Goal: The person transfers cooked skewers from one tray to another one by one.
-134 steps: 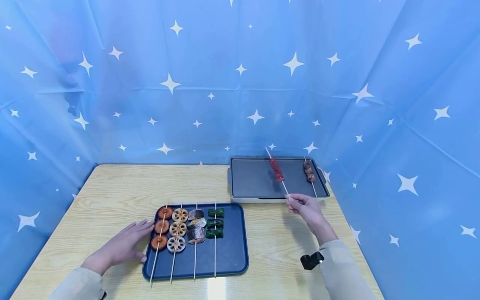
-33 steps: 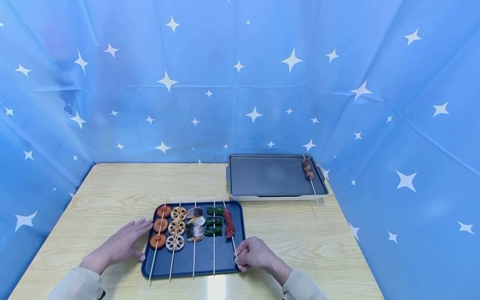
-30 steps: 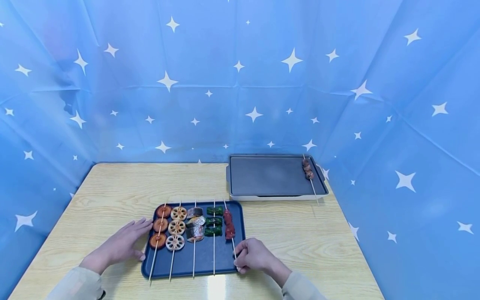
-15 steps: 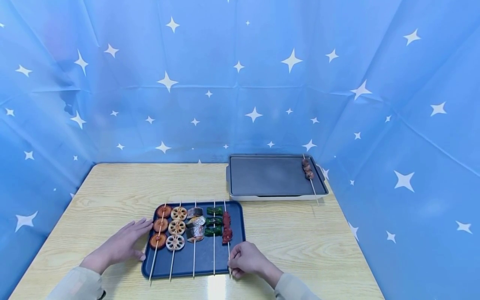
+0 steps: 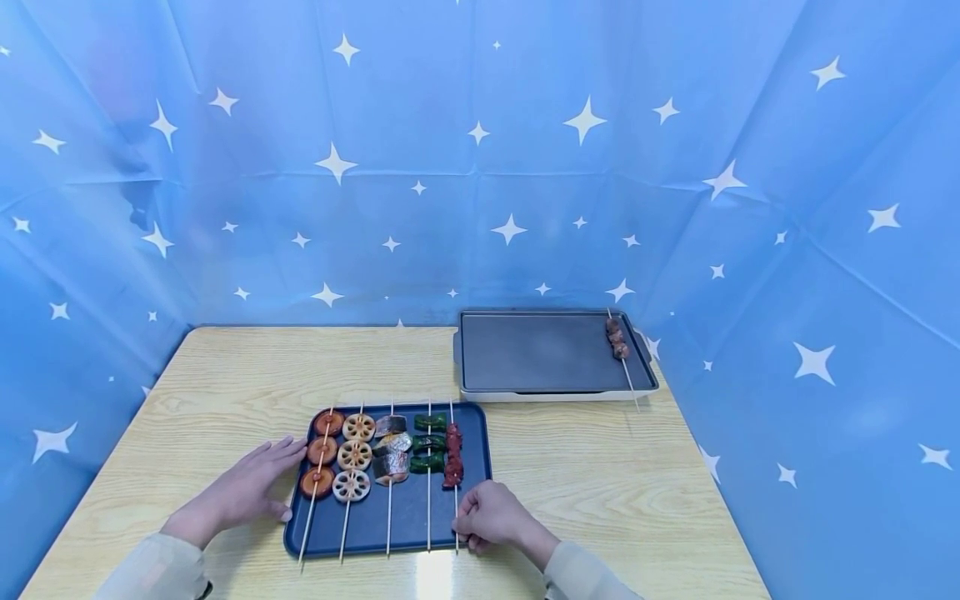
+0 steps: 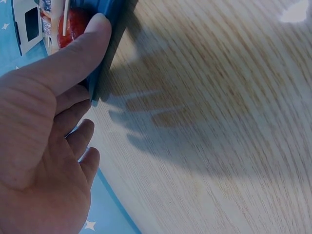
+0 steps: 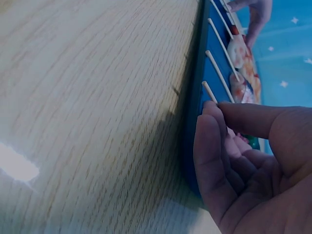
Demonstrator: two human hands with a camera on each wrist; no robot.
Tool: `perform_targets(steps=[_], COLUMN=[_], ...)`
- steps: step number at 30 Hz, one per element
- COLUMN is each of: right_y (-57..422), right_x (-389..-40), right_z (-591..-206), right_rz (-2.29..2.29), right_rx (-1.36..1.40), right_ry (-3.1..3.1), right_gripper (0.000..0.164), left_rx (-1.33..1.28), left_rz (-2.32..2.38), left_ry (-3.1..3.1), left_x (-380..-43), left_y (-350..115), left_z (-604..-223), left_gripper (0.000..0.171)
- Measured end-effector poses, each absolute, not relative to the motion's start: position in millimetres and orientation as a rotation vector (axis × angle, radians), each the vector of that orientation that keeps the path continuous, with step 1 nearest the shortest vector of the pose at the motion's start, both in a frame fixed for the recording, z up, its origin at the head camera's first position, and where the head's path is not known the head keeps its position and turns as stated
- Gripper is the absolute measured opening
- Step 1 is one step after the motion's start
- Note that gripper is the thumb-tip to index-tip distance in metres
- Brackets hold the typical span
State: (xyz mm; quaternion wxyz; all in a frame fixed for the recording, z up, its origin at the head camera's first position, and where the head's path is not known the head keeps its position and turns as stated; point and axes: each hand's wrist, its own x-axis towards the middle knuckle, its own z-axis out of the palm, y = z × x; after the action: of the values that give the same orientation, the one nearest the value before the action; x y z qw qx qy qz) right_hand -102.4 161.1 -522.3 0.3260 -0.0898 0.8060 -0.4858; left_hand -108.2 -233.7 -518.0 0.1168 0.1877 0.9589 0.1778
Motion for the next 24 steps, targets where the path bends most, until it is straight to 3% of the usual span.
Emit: perform_targets(steps=[12,24], right_y=[170.0,209.1], right_x=[-110.3,-137.9], right_z=[-518.7,-495.8], right_rz=[-1.202,-1.251], right_rx=[-0.267,-0.206], right_ry=[2.165,2.267], right_gripper=[0.015,0.019], left_rx=[0.562,0.556], left_rz=[0.529,0.528], left_ry=[2.817,2.811], left_x=[-107.7,-107.4], left_y=[-233.5,-232.8], left_z=[-516.8,-515.6], left_gripper=[0.087,0.087])
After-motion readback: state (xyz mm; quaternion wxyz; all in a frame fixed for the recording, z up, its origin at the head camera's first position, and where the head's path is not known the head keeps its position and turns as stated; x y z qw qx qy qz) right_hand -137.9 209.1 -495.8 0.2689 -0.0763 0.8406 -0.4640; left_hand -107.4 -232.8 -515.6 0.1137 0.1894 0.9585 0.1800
